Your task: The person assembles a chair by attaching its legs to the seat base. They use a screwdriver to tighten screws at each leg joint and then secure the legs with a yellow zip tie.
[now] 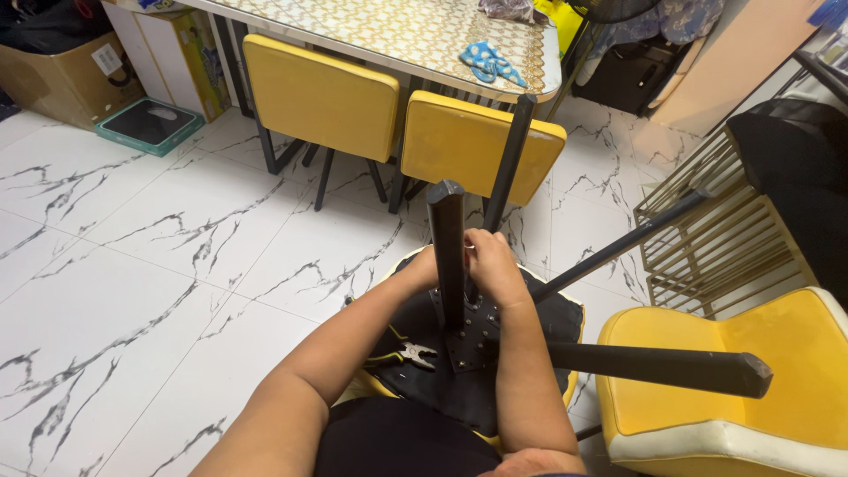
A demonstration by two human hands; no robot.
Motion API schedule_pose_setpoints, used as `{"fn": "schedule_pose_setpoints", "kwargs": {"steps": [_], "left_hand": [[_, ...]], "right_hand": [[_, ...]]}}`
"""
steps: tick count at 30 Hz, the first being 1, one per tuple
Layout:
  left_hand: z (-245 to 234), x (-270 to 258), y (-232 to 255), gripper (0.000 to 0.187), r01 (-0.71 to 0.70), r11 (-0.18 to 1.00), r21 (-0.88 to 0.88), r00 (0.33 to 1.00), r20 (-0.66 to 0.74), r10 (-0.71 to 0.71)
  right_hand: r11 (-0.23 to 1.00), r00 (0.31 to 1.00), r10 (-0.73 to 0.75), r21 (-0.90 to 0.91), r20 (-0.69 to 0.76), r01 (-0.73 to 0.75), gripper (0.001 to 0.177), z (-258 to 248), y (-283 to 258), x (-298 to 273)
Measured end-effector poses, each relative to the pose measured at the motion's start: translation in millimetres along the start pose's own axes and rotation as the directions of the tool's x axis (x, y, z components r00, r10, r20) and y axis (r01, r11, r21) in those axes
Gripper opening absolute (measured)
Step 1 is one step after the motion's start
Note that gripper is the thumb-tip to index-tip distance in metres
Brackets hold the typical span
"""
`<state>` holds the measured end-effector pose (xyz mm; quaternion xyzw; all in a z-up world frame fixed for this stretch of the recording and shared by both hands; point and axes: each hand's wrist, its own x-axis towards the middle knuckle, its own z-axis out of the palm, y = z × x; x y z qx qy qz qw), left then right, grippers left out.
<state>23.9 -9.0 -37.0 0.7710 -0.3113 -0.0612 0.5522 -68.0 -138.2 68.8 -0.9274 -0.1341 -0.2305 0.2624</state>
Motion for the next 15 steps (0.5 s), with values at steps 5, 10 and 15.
{"fn": "schedule_pose_setpoints", "kwargs": {"steps": [5,10,15], "left_hand": [[4.0,-6.7,9.6,0.008,0.032,0.989,-0.142,0.998,-0.046,-0.039],[0.6,-8.3,21.7,0.010,0.022,0.966,-0.257,0.999,-0.032,-0.032],[-9.1,-8.3,18.5,0.020,-0.039,0.961,-0.274,0.998,0.028,0.048]], "right_hand": [[0.980,0.977,0.187,-0.045,-0.104,-0.193,0.031,3.4,-9.2,-2.1],[0.971,0.973,0.231,-0.059,-0.013,-0.231,0.021,3.2,-3.0,2.1],[0.998,0.993,0.056,0.019,0.108,-0.059,0.016,3.9,3.5,4.9]]}}
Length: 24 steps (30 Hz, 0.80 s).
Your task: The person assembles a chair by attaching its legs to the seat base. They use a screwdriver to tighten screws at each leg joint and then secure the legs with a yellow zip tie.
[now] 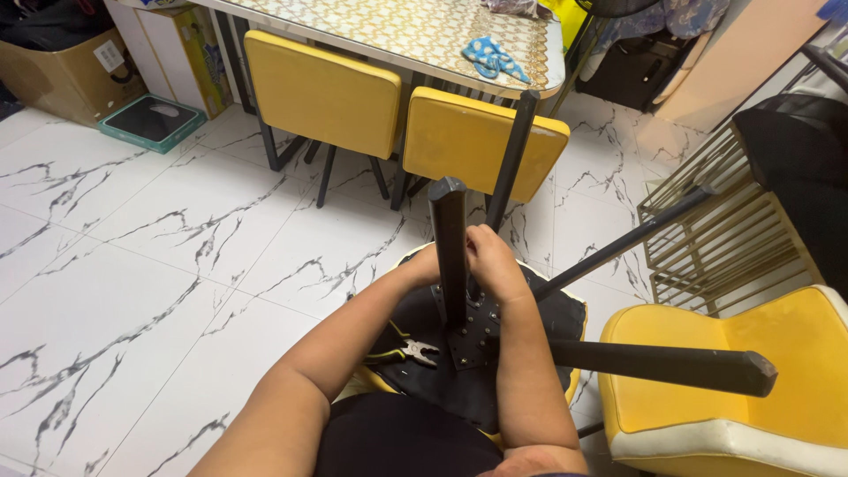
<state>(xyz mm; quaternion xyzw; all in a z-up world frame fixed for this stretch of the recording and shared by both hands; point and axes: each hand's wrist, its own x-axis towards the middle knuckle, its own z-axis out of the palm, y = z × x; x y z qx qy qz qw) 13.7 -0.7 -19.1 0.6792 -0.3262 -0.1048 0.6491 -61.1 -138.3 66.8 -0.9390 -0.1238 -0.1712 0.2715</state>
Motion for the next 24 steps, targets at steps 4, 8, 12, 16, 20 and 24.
{"fn": "schedule_pose_setpoints", "kwargs": {"steps": [4,8,12,16,20,24], "left_hand": [[-2.7,6.6,-8.4,0.025,-0.093,0.885,0.456,0.994,-0.007,0.108],[-0.4,8.3,-16.8,0.023,-0.023,0.915,0.403,0.996,-0.073,0.058],[9.5,9.1,-20.3,0.019,0.052,0.944,0.327,0.992,-0.129,-0.010],[1.5,14.3,-29.6,0.021,-0.031,0.967,0.255,0.998,-0.044,0.043],[-39.6,6.7,-58.2,0.040,0.094,0.984,0.149,0.976,0.182,-0.120],[-62.8,-3.9,-81.6,0.042,0.236,0.838,0.492,0.960,0.015,-0.280]], "right_hand": [[1.000,1.000,0.023,-0.002,-0.001,-0.023,0.027,4.5,-7.3,-1.6],[0.968,0.971,0.224,-0.100,-0.087,-0.232,0.039,6.5,-10.5,0.0],[0.947,0.960,0.282,-0.166,0.005,-0.277,0.032,5.6,-5.8,2.2],[0.973,0.972,0.219,-0.093,0.083,-0.211,0.027,-2.5,0.1,3.1],[0.992,0.968,0.120,0.010,0.223,-0.125,0.018,-18.8,5.2,-1.8],[0.997,0.984,0.056,0.042,0.170,-0.064,0.013,-34.3,-8.2,-18.3]]}}
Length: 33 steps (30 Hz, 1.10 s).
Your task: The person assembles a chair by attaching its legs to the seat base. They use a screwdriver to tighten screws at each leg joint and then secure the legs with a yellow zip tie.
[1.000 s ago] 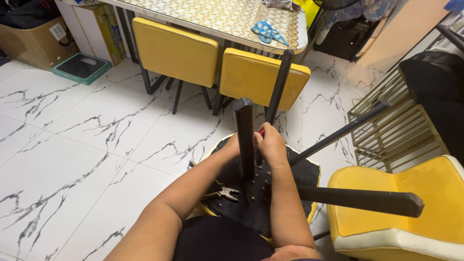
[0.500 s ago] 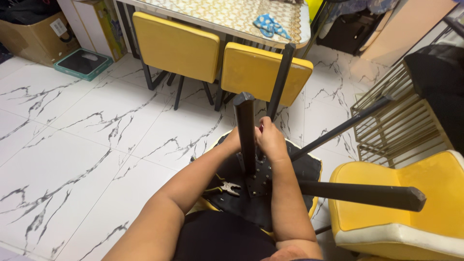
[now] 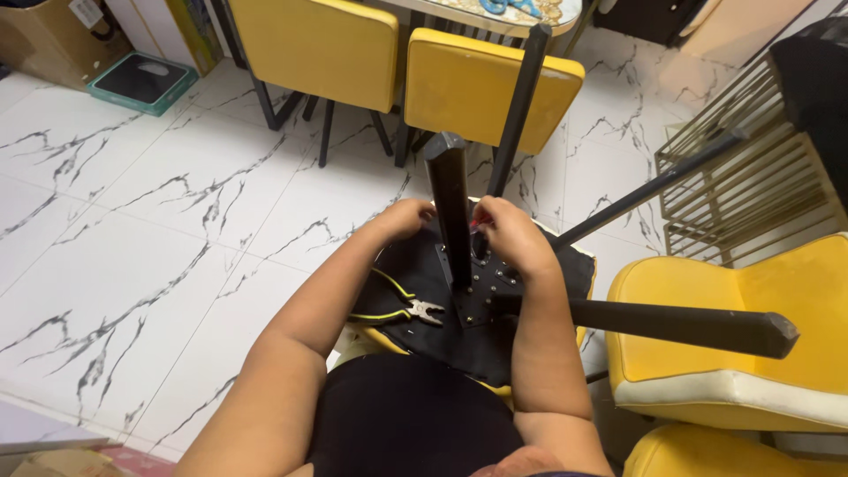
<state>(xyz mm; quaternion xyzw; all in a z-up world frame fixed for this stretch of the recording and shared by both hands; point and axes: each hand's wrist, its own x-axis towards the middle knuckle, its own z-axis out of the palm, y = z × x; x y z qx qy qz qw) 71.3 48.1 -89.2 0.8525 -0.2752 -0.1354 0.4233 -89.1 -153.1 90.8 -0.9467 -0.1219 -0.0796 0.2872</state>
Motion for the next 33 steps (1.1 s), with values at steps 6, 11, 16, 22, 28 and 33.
{"fn": "schedule_pose_setpoints", "kwargs": {"steps": [6,11,16,22,28,33], "left_hand": [[19.5,-2.0,5.7,0.038,-0.024,0.990,0.136,1.000,-0.002,0.025],[33.7,-6.9,24.7,0.036,-0.013,0.962,0.272,0.995,0.096,-0.014],[36.9,-14.1,31.5,0.019,-0.033,0.958,0.283,0.997,0.073,0.012],[36.6,-13.3,27.8,0.021,-0.154,0.913,0.379,0.988,0.029,0.154],[33.5,-26.0,29.2,0.012,-0.132,0.945,0.299,0.990,-0.012,0.142],[27.5,-32.2,36.0,0.017,-0.132,0.943,0.306,0.988,-0.035,0.150]], "right_hand": [[0.998,0.981,-0.006,0.067,-0.193,0.019,0.014,-26.5,-28.1,-29.4],[0.998,0.967,-0.021,0.046,-0.252,0.034,0.018,-34.3,-39.6,-42.9],[1.000,0.972,0.014,0.016,-0.233,-0.010,0.017,-29.0,-35.4,-46.5],[0.999,0.971,0.011,-0.036,-0.240,-0.021,0.017,-23.4,-23.6,-50.2],[1.000,0.968,0.004,-0.029,-0.252,-0.012,0.017,-24.3,-25.1,-57.1],[0.999,0.958,0.006,-0.031,-0.285,-0.015,0.017,-28.0,-31.0,-63.5]]}}
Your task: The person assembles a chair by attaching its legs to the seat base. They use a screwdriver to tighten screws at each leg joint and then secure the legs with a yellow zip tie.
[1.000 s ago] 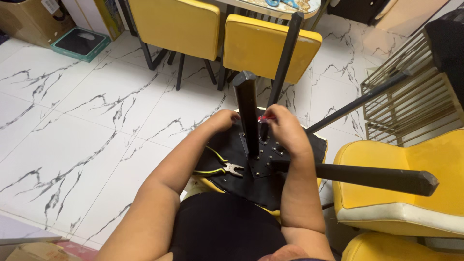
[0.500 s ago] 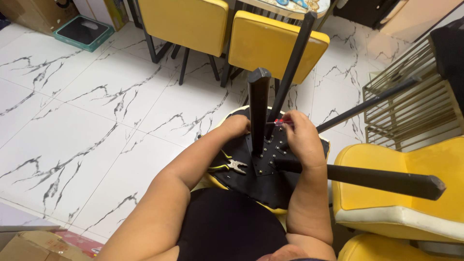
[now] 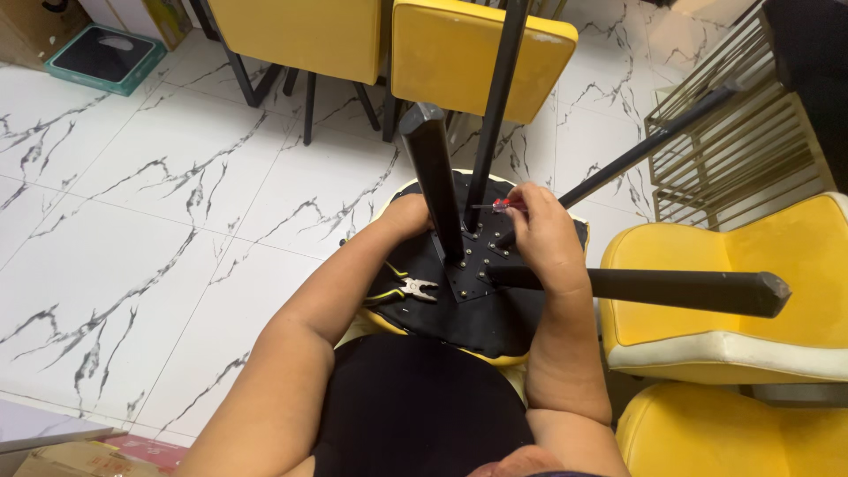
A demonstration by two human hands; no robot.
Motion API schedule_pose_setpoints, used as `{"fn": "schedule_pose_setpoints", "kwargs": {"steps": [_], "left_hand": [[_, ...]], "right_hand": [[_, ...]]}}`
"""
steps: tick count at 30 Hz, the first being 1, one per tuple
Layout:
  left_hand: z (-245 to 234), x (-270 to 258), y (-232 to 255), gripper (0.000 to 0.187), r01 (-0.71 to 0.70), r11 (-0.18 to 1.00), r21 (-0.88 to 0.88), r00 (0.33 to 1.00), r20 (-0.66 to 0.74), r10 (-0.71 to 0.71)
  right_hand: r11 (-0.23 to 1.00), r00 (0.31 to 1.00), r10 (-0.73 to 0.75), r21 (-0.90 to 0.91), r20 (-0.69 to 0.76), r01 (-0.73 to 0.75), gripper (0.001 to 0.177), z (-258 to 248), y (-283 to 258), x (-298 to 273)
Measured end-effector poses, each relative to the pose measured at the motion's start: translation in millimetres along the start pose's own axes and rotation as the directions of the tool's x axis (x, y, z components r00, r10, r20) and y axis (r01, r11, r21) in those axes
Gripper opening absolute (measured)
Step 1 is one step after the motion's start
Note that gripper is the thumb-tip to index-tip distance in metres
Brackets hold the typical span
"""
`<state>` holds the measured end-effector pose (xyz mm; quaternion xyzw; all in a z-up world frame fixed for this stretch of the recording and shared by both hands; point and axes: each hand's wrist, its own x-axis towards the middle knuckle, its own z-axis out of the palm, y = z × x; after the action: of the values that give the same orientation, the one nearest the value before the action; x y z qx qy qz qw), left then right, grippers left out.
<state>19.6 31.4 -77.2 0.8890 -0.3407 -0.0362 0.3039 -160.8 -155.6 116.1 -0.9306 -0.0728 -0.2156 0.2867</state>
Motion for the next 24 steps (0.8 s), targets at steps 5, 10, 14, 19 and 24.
{"fn": "schedule_pose_setpoints", "kwargs": {"steps": [5,10,14,19,24], "left_hand": [[-9.7,-5.5,0.6,0.018,0.042,0.998,-0.041,0.994,0.104,-0.037],[-11.0,-3.0,0.8,0.017,0.053,0.997,0.053,0.990,0.127,-0.059],[-2.4,0.1,5.2,0.012,0.025,0.997,0.070,0.992,0.124,-0.034],[4.2,-0.3,2.3,0.012,-0.001,0.995,0.103,1.000,0.006,0.000],[-8.8,-9.3,11.4,0.020,-0.004,0.994,0.111,0.994,0.109,-0.008]], "right_hand": [[0.999,0.983,-0.026,-0.037,0.181,0.033,0.016,-17.5,-11.1,-27.2],[0.999,0.970,-0.024,-0.020,0.241,0.030,0.013,-31.3,-15.7,-47.3],[1.000,0.969,-0.015,0.017,0.246,0.011,0.019,-25.6,-13.7,-44.0],[1.000,0.956,0.023,-0.018,0.294,-0.018,0.020,-10.6,-6.7,-44.9],[0.994,0.975,0.029,0.095,0.220,-0.051,0.018,-7.0,6.2,-62.4]]}}
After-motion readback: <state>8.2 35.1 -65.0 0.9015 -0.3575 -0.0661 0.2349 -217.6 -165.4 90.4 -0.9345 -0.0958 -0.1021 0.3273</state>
